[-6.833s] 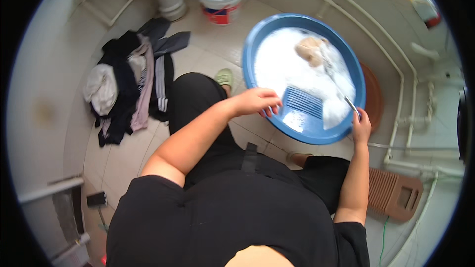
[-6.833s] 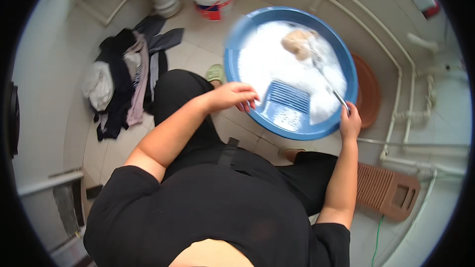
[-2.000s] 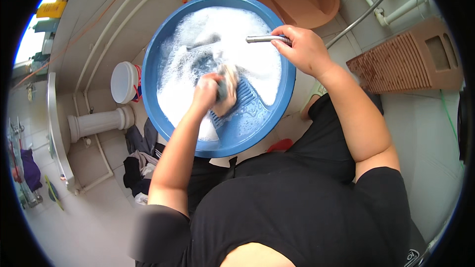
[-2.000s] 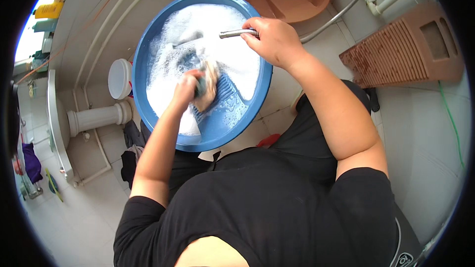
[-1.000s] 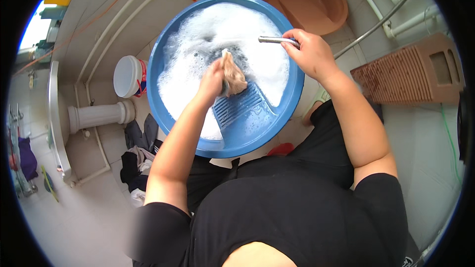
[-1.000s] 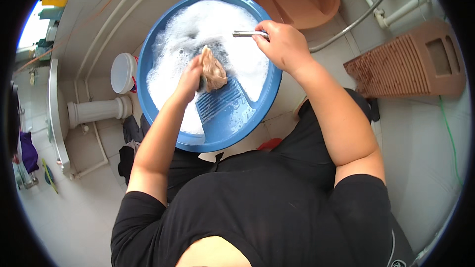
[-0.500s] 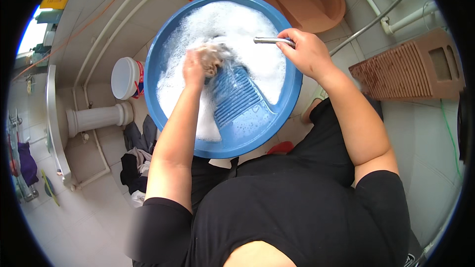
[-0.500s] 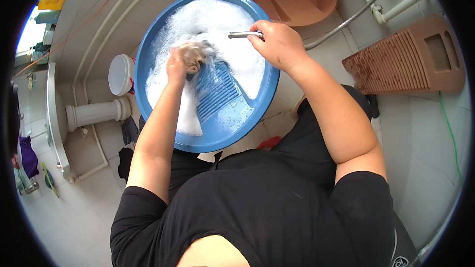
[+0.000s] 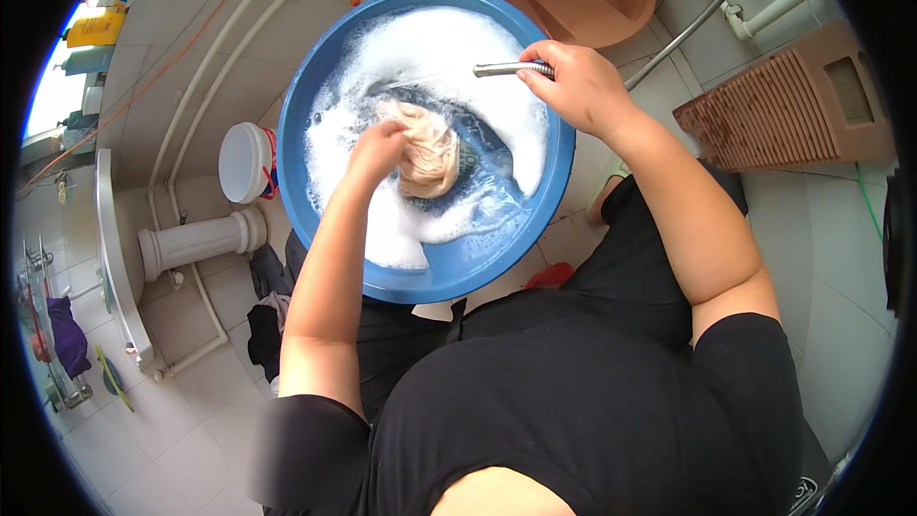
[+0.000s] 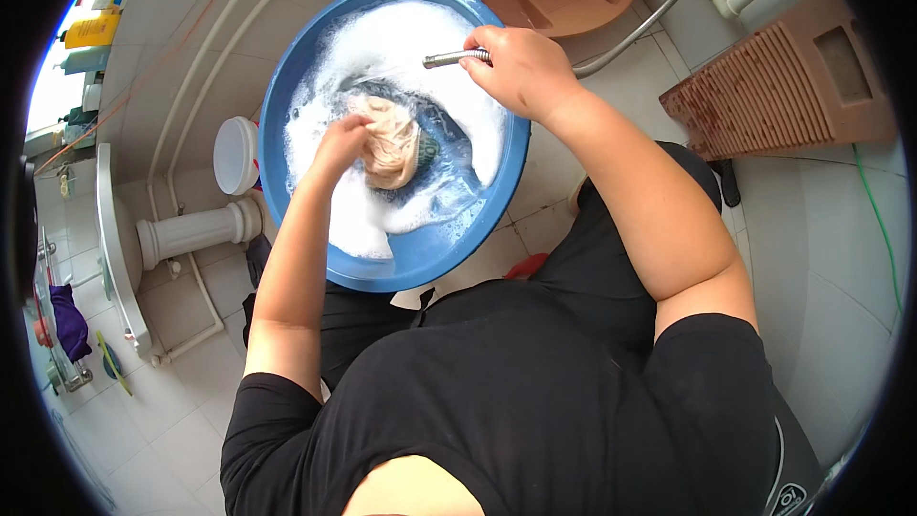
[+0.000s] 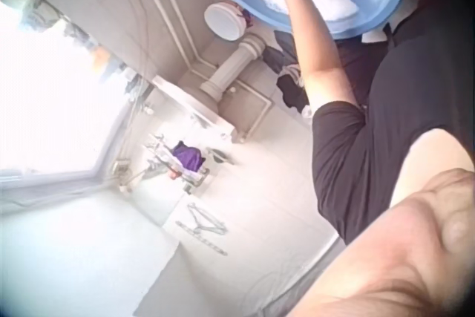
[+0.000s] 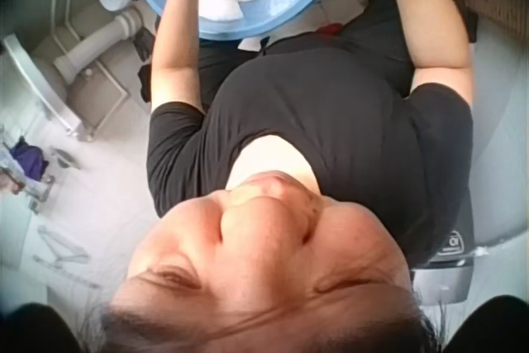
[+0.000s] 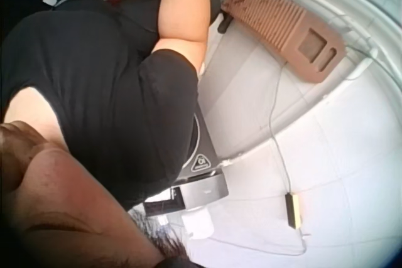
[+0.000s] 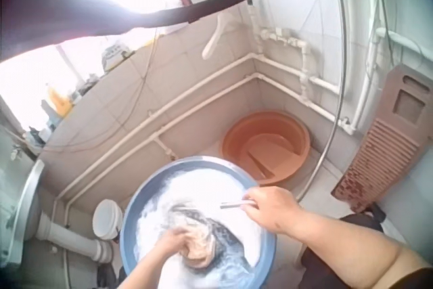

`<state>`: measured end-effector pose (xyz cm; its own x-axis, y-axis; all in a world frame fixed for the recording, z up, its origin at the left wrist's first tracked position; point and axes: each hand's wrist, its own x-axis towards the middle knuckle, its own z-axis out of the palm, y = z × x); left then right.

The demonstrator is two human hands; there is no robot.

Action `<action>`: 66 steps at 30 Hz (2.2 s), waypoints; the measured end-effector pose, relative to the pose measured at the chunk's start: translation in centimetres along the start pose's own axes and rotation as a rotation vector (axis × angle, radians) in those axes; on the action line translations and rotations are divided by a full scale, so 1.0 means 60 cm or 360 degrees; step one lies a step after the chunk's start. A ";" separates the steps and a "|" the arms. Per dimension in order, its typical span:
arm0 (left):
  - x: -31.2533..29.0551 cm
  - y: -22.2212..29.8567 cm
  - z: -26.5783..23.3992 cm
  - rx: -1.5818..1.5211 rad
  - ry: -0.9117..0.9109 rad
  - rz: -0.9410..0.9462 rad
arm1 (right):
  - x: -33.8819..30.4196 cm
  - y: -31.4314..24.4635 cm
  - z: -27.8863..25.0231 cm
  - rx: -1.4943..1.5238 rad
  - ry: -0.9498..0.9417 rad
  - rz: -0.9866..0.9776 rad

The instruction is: The person washes clothes by hand in a blue basin filled with soapy water. They use a handheld shower hose to rinse the clothes and scrub them against a washboard. The person handles a dark garment and a white t-shirt, scrubbing and rinsing them in the basin.

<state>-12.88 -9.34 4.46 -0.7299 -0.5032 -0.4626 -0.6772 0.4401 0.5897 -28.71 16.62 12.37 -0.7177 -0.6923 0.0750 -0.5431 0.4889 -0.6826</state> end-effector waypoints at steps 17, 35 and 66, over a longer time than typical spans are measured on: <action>-0.131 -0.025 0.115 -0.0010 0.0578 0.0988 | -0.003 0.008 -0.005 0.0018 0.0046 -0.0029; -0.118 0.011 0.114 0.0838 0.0459 0.0629 | -0.012 -0.002 -0.009 0.0054 -0.0018 0.0038; -0.119 0.001 0.120 0.0666 0.0626 0.0816 | -0.009 -0.013 -0.011 0.0076 -0.0051 0.0108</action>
<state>-8.40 -0.35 3.05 -0.9282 -0.3531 0.1169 -0.2988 0.8950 0.3311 -28.20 16.98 13.32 -0.7373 -0.6755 0.0050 -0.4719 0.5098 -0.7193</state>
